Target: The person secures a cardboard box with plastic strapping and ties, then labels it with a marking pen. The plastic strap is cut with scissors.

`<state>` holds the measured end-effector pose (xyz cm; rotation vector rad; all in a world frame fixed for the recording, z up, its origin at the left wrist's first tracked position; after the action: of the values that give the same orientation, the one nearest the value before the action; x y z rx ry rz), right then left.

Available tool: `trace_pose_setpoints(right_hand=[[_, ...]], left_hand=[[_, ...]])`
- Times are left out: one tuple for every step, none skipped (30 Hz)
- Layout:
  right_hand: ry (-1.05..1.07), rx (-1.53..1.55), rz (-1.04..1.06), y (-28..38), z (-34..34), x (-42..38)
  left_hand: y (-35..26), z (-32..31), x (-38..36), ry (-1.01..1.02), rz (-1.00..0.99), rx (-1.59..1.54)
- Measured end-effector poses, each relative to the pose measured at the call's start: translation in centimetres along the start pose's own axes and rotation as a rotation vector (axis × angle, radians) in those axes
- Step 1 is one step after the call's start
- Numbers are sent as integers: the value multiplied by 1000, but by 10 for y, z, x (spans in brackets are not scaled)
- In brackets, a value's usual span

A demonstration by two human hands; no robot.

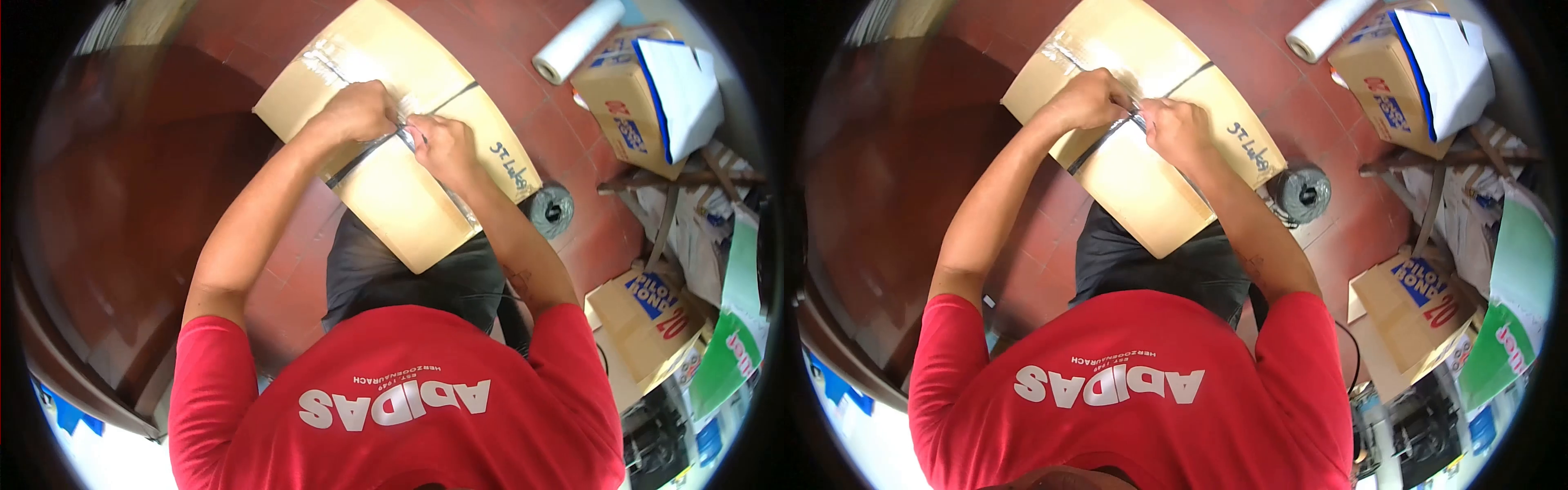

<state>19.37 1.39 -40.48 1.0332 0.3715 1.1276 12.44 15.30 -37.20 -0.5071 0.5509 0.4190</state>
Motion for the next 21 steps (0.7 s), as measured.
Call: trace_pose_setpoints(right_hand=[[-21, 20, 29, 0, 0, -1], [-39, 14, 2, -2, 1, -2], [6, -15, -16, -3, -1, -3], [52, -43, -33, -3, -1, -3], [90, -76, -68, -2, 0, -2], [80, -79, -85, -2, 1, -3], [52, -38, -74, -2, 1, -3], [28, 6, -59, -2, 2, -3], [25, 10, -64, -3, 2, -3], [16, 35, -59, -3, 2, -3], [7, 60, -52, -3, 2, -3], [8, 63, -52, -3, 3, -3], [17, 63, -61, -2, 3, -3], [25, 62, -68, -3, 3, -2], [25, 65, -66, -3, 2, -2], [-5, 66, -42, -4, 2, -3], [-34, 68, -19, -3, 3, -3], [-31, 71, -18, -3, 3, -4], [-29, 79, -34, -3, 4, -3], [-25, 86, -50, -3, 5, -4], [-19, 88, -44, -1, 4, -3]], left_hand=[[-5, 7, -3, 47, 96, 63], [-9, 2, -1, 68, 73, 75], [-10, 2, -1, 19, 69, 226], [-15, 6, -1, -35, 62, 374], [-17, 4, -2, 17, 71, 390], [-20, 4, -5, 27, 55, 396], [-25, 5, -8, 69, 41, 387], [-28, 6, -12, 111, 33, 377], [-32, 7, -13, 174, 40, 333], [-26, 4, -11, 178, 41, 334], [-18, -2, -9, 184, 36, 89], [-12, -10, -7, 187, 32, -157], [-10, -19, -8, 187, 35, -157], [-7, -26, -9, 110, 57, -276], [-3, -33, -11, 33, 79, -393], [-4, -39, -15, -61, 84, -350], [-8, -42, -20, -202, 15, -322], [-10, -42, -24, -342, -53, -292], [-13, -42, -27, -344, -49, -292], [-18, -38, -31, -397, -48, -216], [-21, -35, -35, -452, -46, -141]])
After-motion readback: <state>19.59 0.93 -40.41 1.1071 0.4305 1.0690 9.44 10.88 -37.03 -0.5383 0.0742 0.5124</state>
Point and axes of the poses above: each hand's wrist, its own x-axis towards the middle knuckle, its own z-axis out of the back of the hand, y = z × x, the point moved 5 cm from there along x, towards the middle knuckle, and after that the axes turned 11 degrees about x, right-handed, at the moved point
